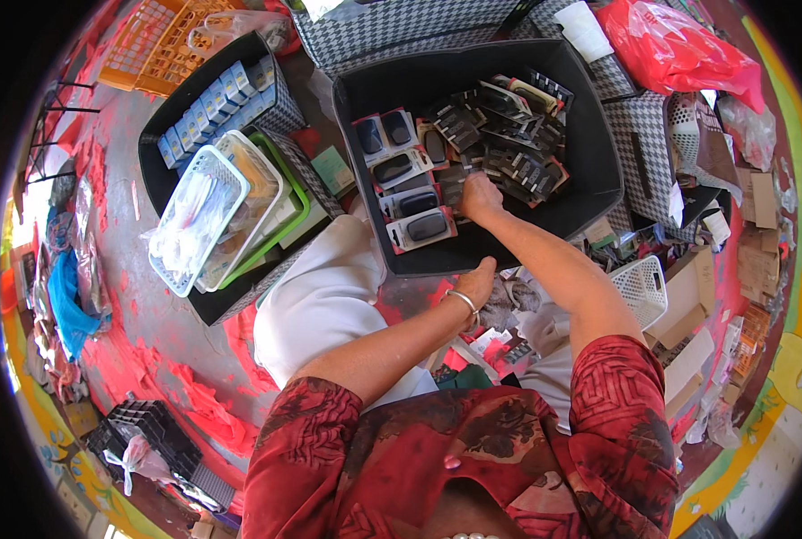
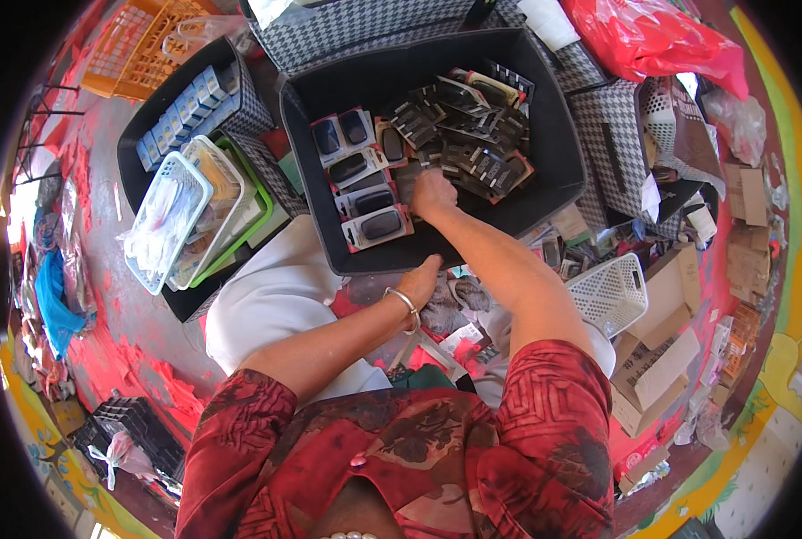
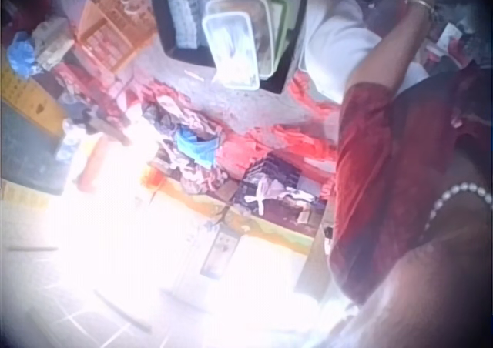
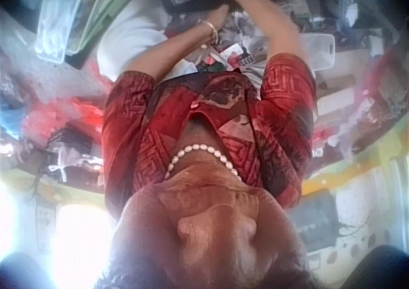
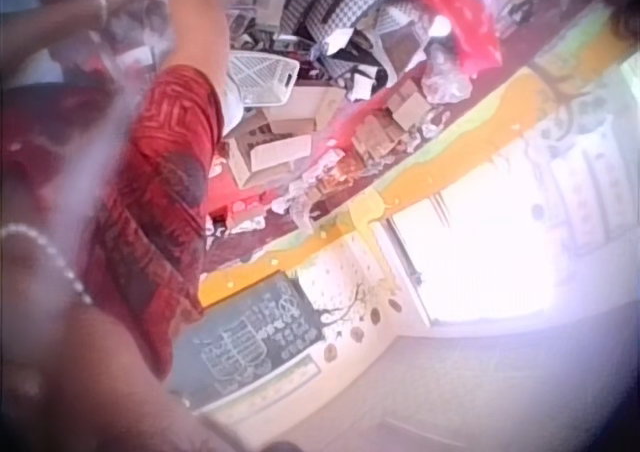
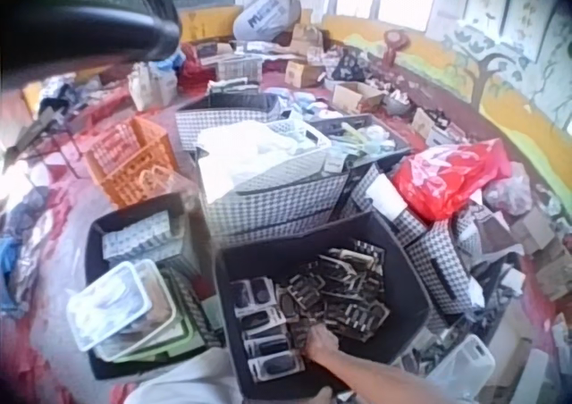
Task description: The person sits on the floor and arranges small packaged items in a black bin. They pick up each item, turn it over, and place it in a neat row within the bin.
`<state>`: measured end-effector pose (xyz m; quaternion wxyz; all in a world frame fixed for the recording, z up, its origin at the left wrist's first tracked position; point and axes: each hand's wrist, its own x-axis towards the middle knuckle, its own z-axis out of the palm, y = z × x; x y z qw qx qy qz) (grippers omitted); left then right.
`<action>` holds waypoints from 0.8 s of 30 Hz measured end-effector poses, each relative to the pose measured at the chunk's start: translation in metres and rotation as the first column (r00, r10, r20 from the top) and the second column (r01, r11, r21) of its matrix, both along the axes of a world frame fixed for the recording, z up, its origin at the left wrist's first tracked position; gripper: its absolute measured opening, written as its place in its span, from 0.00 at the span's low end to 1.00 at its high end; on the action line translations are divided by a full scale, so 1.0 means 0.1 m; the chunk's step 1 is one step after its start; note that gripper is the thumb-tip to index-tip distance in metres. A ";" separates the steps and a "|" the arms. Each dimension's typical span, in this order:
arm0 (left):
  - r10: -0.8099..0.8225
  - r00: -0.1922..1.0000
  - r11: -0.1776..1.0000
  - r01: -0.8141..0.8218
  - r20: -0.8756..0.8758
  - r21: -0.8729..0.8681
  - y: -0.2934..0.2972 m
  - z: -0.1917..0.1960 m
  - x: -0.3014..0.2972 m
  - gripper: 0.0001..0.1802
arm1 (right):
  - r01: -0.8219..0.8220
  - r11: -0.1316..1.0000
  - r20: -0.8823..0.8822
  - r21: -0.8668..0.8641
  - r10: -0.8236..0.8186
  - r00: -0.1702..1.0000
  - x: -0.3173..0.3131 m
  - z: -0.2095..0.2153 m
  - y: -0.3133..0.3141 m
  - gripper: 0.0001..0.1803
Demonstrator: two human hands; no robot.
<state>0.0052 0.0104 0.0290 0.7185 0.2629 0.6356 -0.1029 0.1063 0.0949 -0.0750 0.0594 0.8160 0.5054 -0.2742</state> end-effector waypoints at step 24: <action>0.205 0.974 0.972 -0.191 0.098 -0.134 -0.02 -0.09 0.01 0.34 | 0.151 0.980 0.242 0.132 -0.180 0.953 1.38 0.95 0.05 0.11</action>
